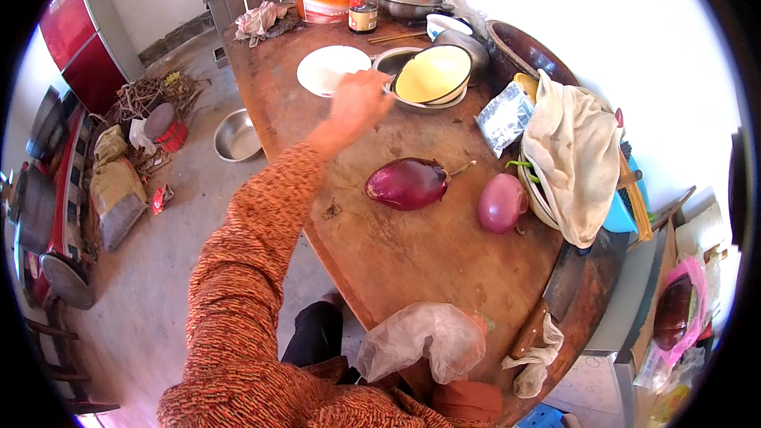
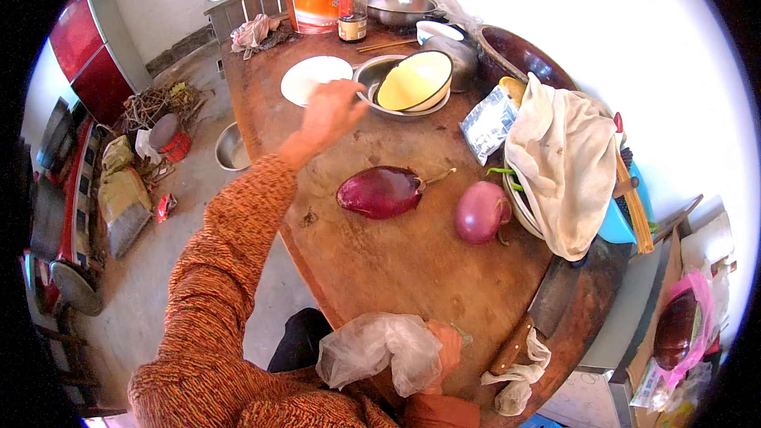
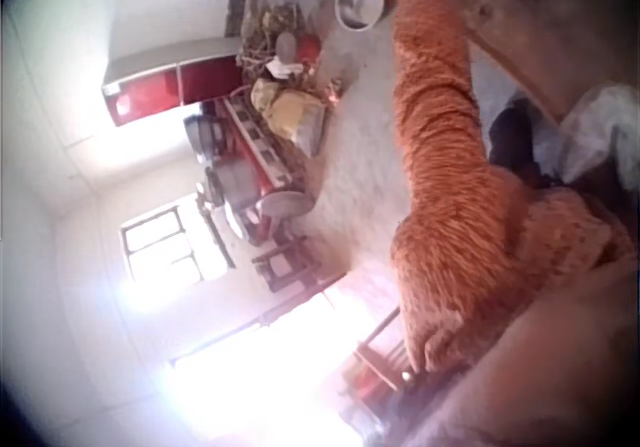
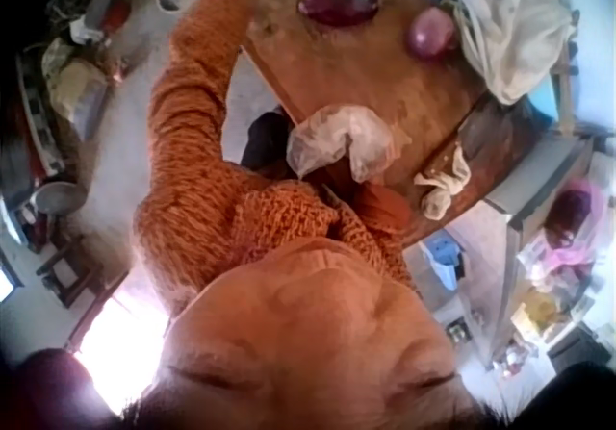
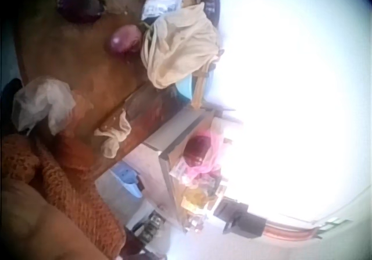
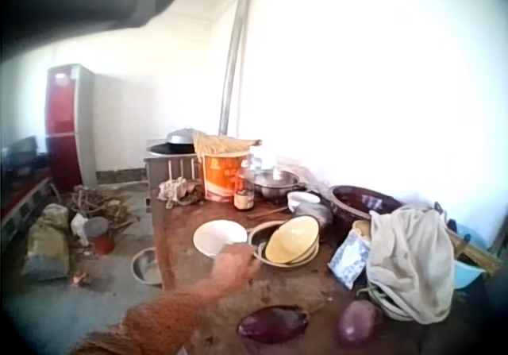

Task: The person pours green mung beans from a plastic bag into a yellow bowl. They then pick out small debris or stones from the beans by hand, discarding them. The person carries the bowl of beans from the indoor kitchen area to an outdoor patio and continues sorting the beans.

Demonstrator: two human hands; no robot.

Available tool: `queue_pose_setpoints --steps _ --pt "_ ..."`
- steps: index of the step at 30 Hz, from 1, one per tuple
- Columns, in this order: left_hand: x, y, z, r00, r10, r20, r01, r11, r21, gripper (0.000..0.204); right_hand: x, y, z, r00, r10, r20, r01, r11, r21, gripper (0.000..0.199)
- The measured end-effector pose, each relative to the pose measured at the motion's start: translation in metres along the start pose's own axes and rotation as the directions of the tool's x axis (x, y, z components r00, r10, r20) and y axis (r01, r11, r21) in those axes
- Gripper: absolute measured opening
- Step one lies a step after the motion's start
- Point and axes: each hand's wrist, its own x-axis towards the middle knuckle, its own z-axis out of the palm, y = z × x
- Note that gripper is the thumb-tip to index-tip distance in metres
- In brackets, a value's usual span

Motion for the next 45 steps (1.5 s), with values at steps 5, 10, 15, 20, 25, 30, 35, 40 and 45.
queue_pose_setpoints --steps 5,10,15,20,25,30,35,40,45 --pt "0.030 0.051 0.038 0.980 -0.003 0.201 0.000 1.000 0.014 0.033 -0.001 0.002 -0.004 1.000 -0.012 -0.011 0.012 1.000 0.015 0.021" --pt "0.045 0.066 0.068 0.912 -0.031 0.410 0.007 0.998 0.061 0.035 0.002 0.011 -0.010 1.000 0.009 -0.015 -0.008 1.000 0.025 0.020" --pt "0.047 0.075 0.079 0.925 -0.152 0.347 0.156 0.988 0.016 0.026 0.002 0.017 -0.012 1.000 0.008 -0.012 -0.007 0.999 0.044 0.020" --pt "0.048 0.076 0.076 0.972 -0.112 0.206 0.120 0.992 -0.028 0.018 -0.001 0.018 -0.016 1.000 0.007 -0.027 -0.006 0.999 0.037 0.019" --pt "0.041 0.072 0.049 0.999 0.052 -0.010 -0.053 0.998 -0.038 0.009 -0.008 0.013 -0.021 0.999 -0.023 -0.044 0.025 0.999 0.044 0.019" --pt "0.014 0.117 -0.046 0.945 0.301 -0.129 -0.315 0.943 -0.107 0.008 -0.020 0.007 -0.034 0.995 -0.037 -0.093 0.042 0.998 0.054 0.018" --pt "-0.053 0.158 -0.129 0.882 0.467 -0.069 -0.471 0.879 -0.077 0.020 -0.035 0.001 -0.049 0.987 -0.050 -0.152 0.056 0.998 0.039 0.018" --pt "-0.126 0.184 -0.191 0.889 0.456 0.047 -0.447 0.885 -0.130 0.020 -0.048 0.001 -0.067 0.975 -0.049 -0.216 0.051 0.999 0.005 0.018" --pt "-0.192 0.205 -0.247 0.901 0.414 0.133 -0.381 0.899 -0.217 0.022 -0.070 -0.005 -0.084 0.958 -0.081 -0.274 0.022 0.978 -0.209 0.018"
